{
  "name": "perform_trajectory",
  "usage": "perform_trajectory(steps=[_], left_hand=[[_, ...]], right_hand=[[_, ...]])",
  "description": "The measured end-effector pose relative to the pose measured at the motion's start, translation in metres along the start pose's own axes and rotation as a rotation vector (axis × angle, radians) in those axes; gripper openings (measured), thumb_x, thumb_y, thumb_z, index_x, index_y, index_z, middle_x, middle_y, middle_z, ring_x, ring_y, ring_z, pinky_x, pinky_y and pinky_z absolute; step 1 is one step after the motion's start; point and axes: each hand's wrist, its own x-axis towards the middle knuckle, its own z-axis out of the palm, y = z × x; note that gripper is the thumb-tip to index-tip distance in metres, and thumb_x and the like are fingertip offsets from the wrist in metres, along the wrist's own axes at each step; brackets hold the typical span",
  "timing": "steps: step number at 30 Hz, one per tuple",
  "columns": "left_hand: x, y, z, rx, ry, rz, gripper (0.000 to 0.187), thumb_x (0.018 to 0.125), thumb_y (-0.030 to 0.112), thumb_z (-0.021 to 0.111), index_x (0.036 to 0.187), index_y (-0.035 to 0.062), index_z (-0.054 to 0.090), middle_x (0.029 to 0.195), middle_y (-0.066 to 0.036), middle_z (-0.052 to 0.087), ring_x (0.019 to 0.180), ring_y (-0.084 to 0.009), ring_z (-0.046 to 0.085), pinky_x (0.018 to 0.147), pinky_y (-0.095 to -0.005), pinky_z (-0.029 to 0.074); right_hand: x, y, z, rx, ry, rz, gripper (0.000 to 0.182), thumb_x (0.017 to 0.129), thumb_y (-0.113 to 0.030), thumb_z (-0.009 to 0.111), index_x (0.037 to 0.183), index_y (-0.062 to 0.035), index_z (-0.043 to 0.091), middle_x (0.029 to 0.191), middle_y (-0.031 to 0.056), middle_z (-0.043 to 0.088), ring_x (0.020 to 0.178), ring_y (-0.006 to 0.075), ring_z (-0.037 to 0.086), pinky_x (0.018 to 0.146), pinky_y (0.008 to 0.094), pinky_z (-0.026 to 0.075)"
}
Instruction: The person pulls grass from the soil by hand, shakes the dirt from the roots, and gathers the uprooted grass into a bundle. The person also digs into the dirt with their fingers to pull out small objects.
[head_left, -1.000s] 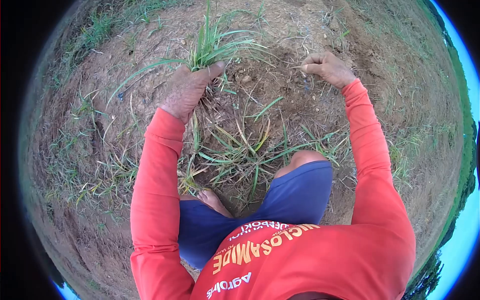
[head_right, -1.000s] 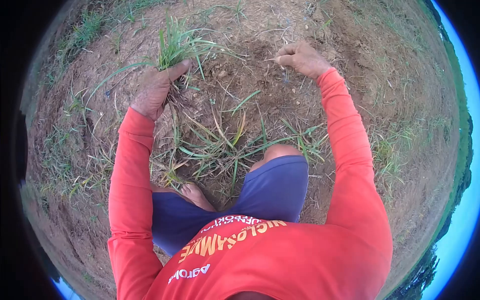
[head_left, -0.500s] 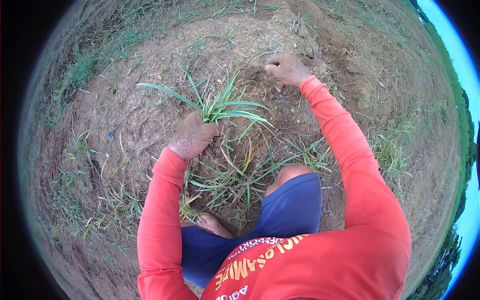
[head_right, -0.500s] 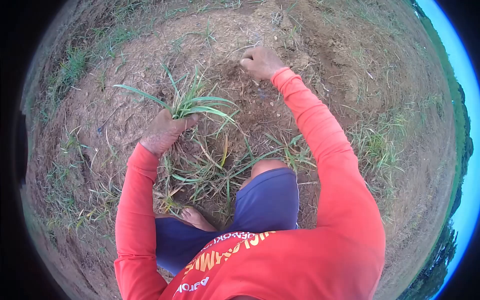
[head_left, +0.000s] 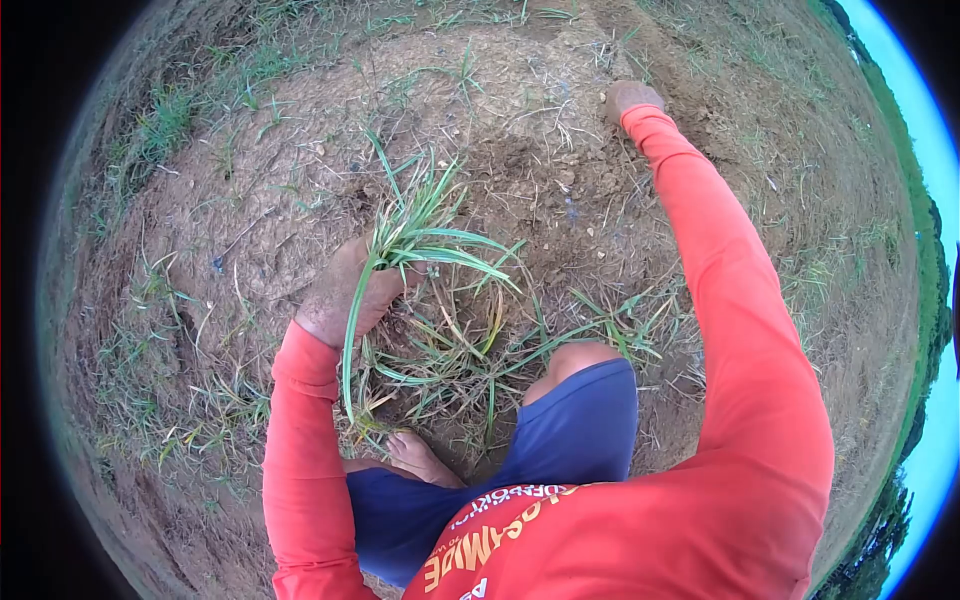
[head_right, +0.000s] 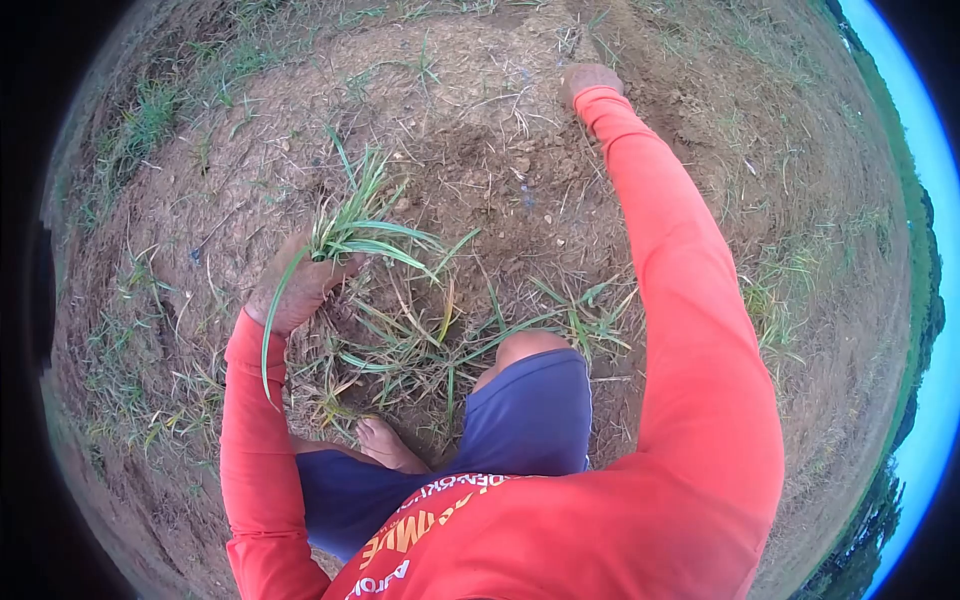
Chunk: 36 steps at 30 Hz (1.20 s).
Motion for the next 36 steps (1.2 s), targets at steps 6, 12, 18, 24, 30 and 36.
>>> perform_trajectory(steps=[6,12,18,24,30,36], left_hand=[[-0.004,0.0,-0.012,0.257,-0.041,0.048,0.031,0.091,0.017,0.069,0.121,0.0097,0.071,0.11,-0.011,0.072,0.097,-0.0308,0.068,0.084,-0.0402,0.052],[-0.006,-0.024,-0.015,0.876,-0.089,0.379,0.042,0.085,0.007,0.065,0.126,0.0173,0.07,0.125,-0.006,0.068,0.111,-0.0292,0.063,0.093,-0.0406,0.052],[-0.007,-0.014,-0.019,0.524,-0.15,0.127,0.045,0.085,0.007,0.064,0.128,0.0175,0.07,0.125,-0.008,0.068,0.111,-0.0312,0.062,0.095,-0.0428,0.05],[-0.003,-0.011,-0.024,0.382,-0.109,-0.014,0.033,0.087,0.009,0.064,0.12,0.0114,0.072,0.116,-0.012,0.068,0.101,-0.0285,0.064,0.087,-0.0431,0.049],[0.0,-0.04,-0.025,0.275,-0.018,0.223,0.024,0.091,0.015,0.068,0.114,0.008,0.073,0.102,-0.014,0.07,0.088,-0.0284,0.067,0.077,-0.0405,0.052],[0.013,-0.038,-0.019,0.427,0.02,0.236,0.03,0.097,0.034,0.068,0.116,0.0117,0.073,0.102,-0.014,0.069,0.087,-0.0287,0.067,0.075,-0.0408,0.05]], right_hand=[[0.043,0.027,0.014,-0.121,-0.189,-0.112,0.041,0.09,-0.03,0.063,0.118,-0.0015,0.073,0.127,0.0222,0.068,0.12,0.0389,0.065,0.1,0.0471,0.053],[0.043,0.044,0.028,0.161,-0.098,0.173,0.043,0.088,-0.028,0.067,0.119,0.0008,0.072,0.13,0.0235,0.066,0.123,0.037,0.064,0.104,0.0431,0.051],[0.075,0.063,0.063,0.164,-0.053,0.156,0.042,0.087,-0.026,0.066,0.118,0.0025,0.072,0.128,0.026,0.067,0.122,0.0391,0.064,0.103,0.0435,0.051],[0.041,0.063,0.03,0.189,-0.014,0.194,0.041,0.086,-0.026,0.062,0.115,0.0005,0.073,0.125,0.0261,0.067,0.118,0.0404,0.065,0.102,0.0433,0.051],[0.042,0.139,-0.05,0.427,0.058,-0.085,0.03,0.091,-0.034,0.068,0.11,-0.0135,0.079,0.107,0.0153,0.076,0.099,0.0283,0.071,0.091,0.0398,0.053],[0.008,0.065,0.006,0.338,0.098,-0.145,0.036,0.092,-0.032,0.066,0.12,-0.0121,0.073,0.118,0.0151,0.074,0.105,0.0324,0.07,0.095,0.0414,0.052]])
